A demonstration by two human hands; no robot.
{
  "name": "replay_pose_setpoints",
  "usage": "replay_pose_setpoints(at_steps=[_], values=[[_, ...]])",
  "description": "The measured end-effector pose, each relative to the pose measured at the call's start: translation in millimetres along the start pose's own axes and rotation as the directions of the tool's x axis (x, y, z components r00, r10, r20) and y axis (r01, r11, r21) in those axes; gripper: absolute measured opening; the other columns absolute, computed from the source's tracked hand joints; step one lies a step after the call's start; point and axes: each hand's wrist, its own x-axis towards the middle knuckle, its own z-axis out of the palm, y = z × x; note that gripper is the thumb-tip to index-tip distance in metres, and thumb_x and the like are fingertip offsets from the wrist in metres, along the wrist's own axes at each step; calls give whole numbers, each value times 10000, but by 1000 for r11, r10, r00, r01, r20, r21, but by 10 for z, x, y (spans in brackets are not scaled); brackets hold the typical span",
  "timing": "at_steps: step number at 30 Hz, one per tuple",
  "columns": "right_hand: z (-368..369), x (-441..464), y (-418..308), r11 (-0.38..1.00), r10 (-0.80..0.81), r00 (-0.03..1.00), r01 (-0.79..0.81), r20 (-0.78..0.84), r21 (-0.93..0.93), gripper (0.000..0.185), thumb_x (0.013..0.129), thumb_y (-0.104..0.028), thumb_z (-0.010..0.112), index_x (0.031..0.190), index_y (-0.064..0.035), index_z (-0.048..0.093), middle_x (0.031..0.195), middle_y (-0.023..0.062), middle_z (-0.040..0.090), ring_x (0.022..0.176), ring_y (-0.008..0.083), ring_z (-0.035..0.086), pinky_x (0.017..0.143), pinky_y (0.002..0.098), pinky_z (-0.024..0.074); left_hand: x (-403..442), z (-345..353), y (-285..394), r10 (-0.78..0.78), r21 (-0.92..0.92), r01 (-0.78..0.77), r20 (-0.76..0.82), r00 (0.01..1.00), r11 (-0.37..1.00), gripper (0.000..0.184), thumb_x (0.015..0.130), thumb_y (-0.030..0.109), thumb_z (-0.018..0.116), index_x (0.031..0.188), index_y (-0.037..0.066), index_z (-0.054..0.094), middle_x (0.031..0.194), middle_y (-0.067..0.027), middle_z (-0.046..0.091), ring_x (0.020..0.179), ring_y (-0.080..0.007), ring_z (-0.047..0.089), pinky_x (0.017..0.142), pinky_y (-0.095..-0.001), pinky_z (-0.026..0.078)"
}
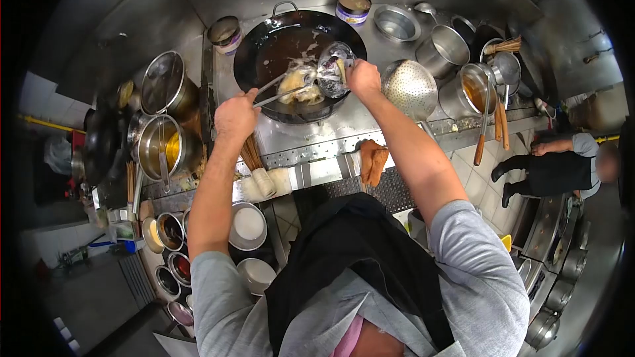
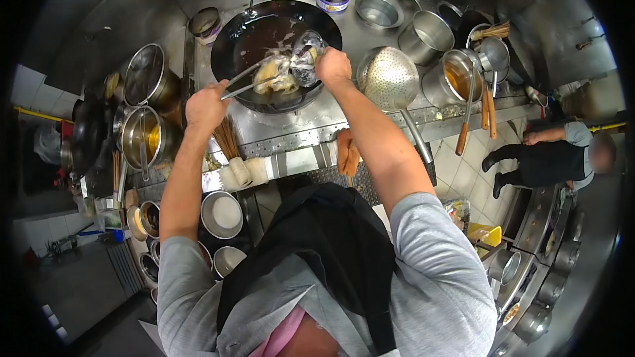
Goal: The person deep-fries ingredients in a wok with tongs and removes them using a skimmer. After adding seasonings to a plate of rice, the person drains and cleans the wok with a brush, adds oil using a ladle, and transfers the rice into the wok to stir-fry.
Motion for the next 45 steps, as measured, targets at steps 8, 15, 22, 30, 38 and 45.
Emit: replay_pose_setpoints(at_steps=[8, 15, 22, 30, 38, 45], values=[[-111, -7, 396, 982, 21, 1000, -22, 4, 187, 266, 863, -247, 587, 952, -22, 697, 951, 303, 676, 952, 469, 655, 878, 513, 515, 67, -629, 198, 152, -2, -152, -39, 988, 988, 473, 800, 263, 753, 1244, 143, 641, 1021, -116, 684, 903, -313, 691, 753, -436, 560], [-128, -165, 516, 949, 37, 996, -11, -77, 314, 232, 870, -224, 582, 892, -11, 672, 869, 296, 671, 882, 473, 654, 831, 522, 512, 292, -706, 680, 260, -21, -259, 33, 965, 966, 487, 795, 284, 762, 1247, 143, 651, 994, -101, 684, 916, -310, 684, 782, -434, 553], [-122, -261, 544, 923, 102, 992, -68, -70, 379, 227, 869, -218, 586, 898, -11, 674, 862, 291, 673, 867, 458, 662, 824, 519, 517, 430, -601, 846, 362, 76, -364, 30, 932, 928, 413, 811, 255, 733, 1209, 156, 680, 978, -93, 696, 900, -267, 699, 752, -406, 566], [23, -282, 592, 926, 107, 993, -78, -56, 369, 226, 868, -212, 584, 930, -23, 691, 882, 286, 677, 883, 457, 664, 839, 512, 521, 398, -659, 792, 386, 176, -379, -6, 923, 909, 391, 804, 202, 705, 1192, 159, 688, 965, -92, 690, 877, -264, 699, 738, -400, 571], [21, -350, 349, 936, 80, 995, -57, -53, 348, 224, 865, -207, 588, 958, -33, 695, 933, 281, 682, 921, 460, 661, 862, 512, 527, 352, -602, 694, 184, 143, -197, 94, 978, 970, 428, 822, 227, 718, 1236, 136, 659, 1044, -116, 688, 951, -306, 693, 806, -425, 567], [123, -427, 205, 962, 38, 992, -5, -118, 272, 213, 879, -212, 595, 941, -27, 681, 916, 280, 679, 915, 460, 659, 846, 521, 528, 364, -481, 512, 226, 174, -245, 121, 966, 954, 363, 837, 214, 698, 1199, 198, 685, 1039, -105, 690, 937, -299, 698, 797, -421, 568]])
